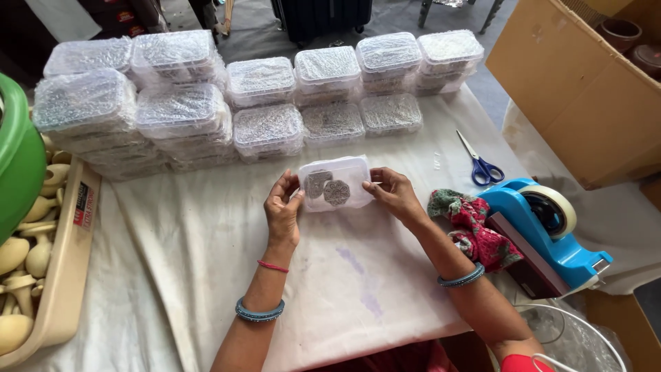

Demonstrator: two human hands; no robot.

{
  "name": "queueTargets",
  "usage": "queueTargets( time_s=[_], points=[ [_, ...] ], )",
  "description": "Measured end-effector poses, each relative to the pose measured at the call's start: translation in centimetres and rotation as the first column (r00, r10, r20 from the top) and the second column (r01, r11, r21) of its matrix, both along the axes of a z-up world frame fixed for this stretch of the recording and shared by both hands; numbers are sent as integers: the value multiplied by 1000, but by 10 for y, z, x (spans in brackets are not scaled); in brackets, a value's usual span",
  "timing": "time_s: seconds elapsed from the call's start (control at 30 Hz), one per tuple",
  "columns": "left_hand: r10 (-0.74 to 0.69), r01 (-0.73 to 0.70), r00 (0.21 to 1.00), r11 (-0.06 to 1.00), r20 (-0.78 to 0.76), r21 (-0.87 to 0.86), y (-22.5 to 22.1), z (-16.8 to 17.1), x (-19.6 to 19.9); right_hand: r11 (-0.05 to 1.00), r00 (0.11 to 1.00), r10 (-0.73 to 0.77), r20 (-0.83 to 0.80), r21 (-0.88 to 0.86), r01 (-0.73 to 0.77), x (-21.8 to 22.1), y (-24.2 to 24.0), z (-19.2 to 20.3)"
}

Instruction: The person wraps a small plastic container in bubble wrap, secures it with tape from a dispenser, and places it on a stack of similarly wrapped containers.

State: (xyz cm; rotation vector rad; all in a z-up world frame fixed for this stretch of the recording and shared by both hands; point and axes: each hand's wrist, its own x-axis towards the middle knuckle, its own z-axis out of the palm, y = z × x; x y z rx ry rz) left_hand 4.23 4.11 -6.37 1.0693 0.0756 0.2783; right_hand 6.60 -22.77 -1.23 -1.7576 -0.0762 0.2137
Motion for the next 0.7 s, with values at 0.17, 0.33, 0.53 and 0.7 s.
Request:
queueTargets(
  time_s=[0.17, 0.33, 0.53, 0.7],
  points=[
    [-51, 45, 998, 992, -47, -120, -1, 19, -5, 977, 995, 31, 90, 208, -49, 5, -5, -5],
    [-130, 111, 982, 984, -135, -139, -4, 5, -3, 957, 1000, -11, 16, 291, 6, 11, -8, -13],
    [-140, 136, 970, 990, -199, -34, -3, 15, -4, 968, 997, -73, -26, 237, 78, 9, -5, -8],
    [-181, 163, 955, 982, -237, -96, 0, 15, -3, 982, 1000, -4, -24, 190, 9, 10, -8, -11]
  ],
)
